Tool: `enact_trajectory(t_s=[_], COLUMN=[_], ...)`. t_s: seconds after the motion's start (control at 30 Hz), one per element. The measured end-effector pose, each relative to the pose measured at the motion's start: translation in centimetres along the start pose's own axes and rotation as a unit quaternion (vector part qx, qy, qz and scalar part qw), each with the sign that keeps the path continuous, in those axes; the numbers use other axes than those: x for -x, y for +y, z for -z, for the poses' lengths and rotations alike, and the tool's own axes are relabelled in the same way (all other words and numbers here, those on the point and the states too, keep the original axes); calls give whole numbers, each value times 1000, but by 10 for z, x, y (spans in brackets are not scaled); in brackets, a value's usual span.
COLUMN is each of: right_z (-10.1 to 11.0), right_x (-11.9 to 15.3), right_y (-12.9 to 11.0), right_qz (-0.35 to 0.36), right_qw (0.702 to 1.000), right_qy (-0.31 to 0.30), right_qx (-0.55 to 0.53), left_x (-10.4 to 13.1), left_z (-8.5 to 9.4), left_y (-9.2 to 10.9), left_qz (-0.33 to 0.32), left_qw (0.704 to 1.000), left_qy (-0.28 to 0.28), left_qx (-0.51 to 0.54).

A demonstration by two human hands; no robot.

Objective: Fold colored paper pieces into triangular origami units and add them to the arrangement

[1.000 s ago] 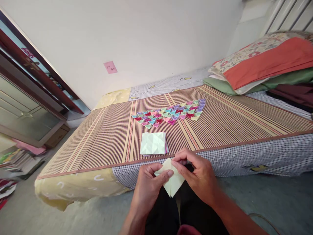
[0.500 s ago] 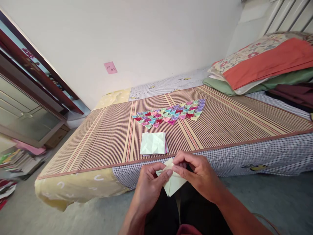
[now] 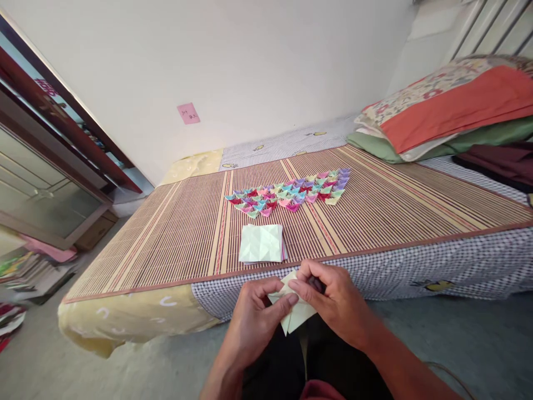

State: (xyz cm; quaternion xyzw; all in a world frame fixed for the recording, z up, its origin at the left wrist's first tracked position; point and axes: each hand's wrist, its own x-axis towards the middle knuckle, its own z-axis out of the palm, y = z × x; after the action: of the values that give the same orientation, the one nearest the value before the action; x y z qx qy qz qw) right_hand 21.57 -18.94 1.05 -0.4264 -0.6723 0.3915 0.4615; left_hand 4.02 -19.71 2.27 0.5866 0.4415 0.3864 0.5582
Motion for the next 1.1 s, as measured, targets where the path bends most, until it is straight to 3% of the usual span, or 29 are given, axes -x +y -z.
enact_trajectory(t_s=[0.2,0.33,0.63,1.1], right_z=[-2,-3,-7,-9], right_x=[1,2,6,6], right_y=[2,-1,-14,-18], right_qz=[41,26,45,32], right_qw=[997,998,994,989], right_qy=[55,49,94,143], right_qx=[18,1,21,-10], left_x=[2,3,4,4], left_z=[0,-1,-6,-14], left_y=[-2,-3,-10,-8], left_qz=[-24,-34,-6,-5], left_qw=[999,997,995,989], left_qy=[30,37,81,120], left_qx=[-25,-53,49,89])
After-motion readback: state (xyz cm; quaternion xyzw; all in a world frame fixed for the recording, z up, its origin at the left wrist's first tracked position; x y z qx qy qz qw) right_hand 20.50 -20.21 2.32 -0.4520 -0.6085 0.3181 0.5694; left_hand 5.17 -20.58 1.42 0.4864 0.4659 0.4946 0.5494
